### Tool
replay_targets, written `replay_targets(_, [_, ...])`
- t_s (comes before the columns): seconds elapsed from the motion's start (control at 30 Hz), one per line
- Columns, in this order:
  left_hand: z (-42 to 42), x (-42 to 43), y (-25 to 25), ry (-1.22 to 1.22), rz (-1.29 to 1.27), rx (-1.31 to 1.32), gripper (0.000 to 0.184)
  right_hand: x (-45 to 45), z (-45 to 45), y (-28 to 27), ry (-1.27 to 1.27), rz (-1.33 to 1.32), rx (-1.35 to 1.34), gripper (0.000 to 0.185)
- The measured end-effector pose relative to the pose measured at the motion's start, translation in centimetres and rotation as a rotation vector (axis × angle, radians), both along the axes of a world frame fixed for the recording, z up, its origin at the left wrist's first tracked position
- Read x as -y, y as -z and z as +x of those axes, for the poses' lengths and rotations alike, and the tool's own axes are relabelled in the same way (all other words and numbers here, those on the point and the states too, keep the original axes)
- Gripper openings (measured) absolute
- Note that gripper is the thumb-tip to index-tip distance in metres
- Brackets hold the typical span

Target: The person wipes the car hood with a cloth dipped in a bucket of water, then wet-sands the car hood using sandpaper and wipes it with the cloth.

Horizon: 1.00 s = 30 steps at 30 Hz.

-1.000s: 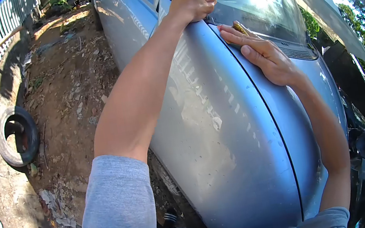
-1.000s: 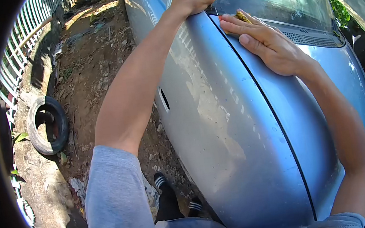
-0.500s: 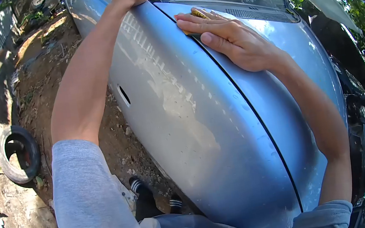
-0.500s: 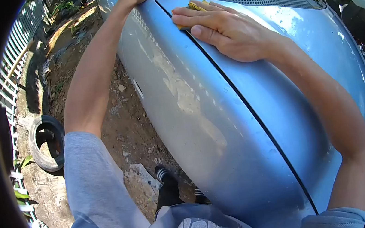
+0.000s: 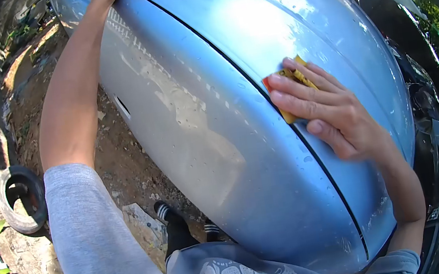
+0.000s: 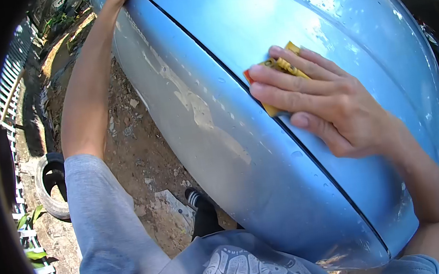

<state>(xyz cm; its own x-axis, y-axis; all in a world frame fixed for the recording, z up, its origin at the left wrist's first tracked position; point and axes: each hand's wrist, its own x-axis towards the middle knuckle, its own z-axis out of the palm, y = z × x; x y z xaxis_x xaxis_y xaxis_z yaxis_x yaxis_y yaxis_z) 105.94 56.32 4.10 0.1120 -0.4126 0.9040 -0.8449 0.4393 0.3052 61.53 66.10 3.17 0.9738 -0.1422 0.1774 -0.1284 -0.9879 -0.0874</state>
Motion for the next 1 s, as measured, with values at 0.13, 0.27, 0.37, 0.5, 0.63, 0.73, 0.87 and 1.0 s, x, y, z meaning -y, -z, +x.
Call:
replay_targets(0.13, [0.6,0.2,0.3,-0.220,-0.030,0.159,0.018,0.9,2.7,0.4,-0.066,0.004,0.103,0.047])
replay_targets(0.27, [1.5,0.6,0.4,0.058,0.052,0.017,0.019,-4.4,-5.4,0.5,0.144,0.030,-0.078,0.045])
replay_targets(0.37, [0.5,-0.3,-1.0,-0.115,-0.020,0.263,0.018,-1.5,-2.3,0.8,-0.032,0.002,0.042,0.045])
replay_targets(0.5, [0.2,-0.2,-1.0,-0.159,-0.063,0.263,0.018,-4.0,-5.3,0.8,0.056,0.022,0.025,0.046])
replay_targets(0.63, [-0.2,-0.3,-1.0,-0.117,-0.110,0.214,0.019,-6.6,-9.6,1.1,0.169,0.038,-0.085,0.046])
replay_targets(0.73, [-0.3,-0.8,-0.6,-0.080,-0.187,0.188,0.021,-2.2,-3.5,1.4,-0.059,-0.017,0.091,0.047])
replay_targets(0.87, [-0.7,-0.1,-0.5,-0.189,-0.107,0.192,0.023,-8.9,-12.0,1.5,0.208,0.052,-0.069,0.047])
replay_targets(1.0, [3.8,2.1,-0.7,-0.234,0.077,0.267,0.031,-7.8,-11.7,1.7,0.125,0.080,-0.026,0.044])
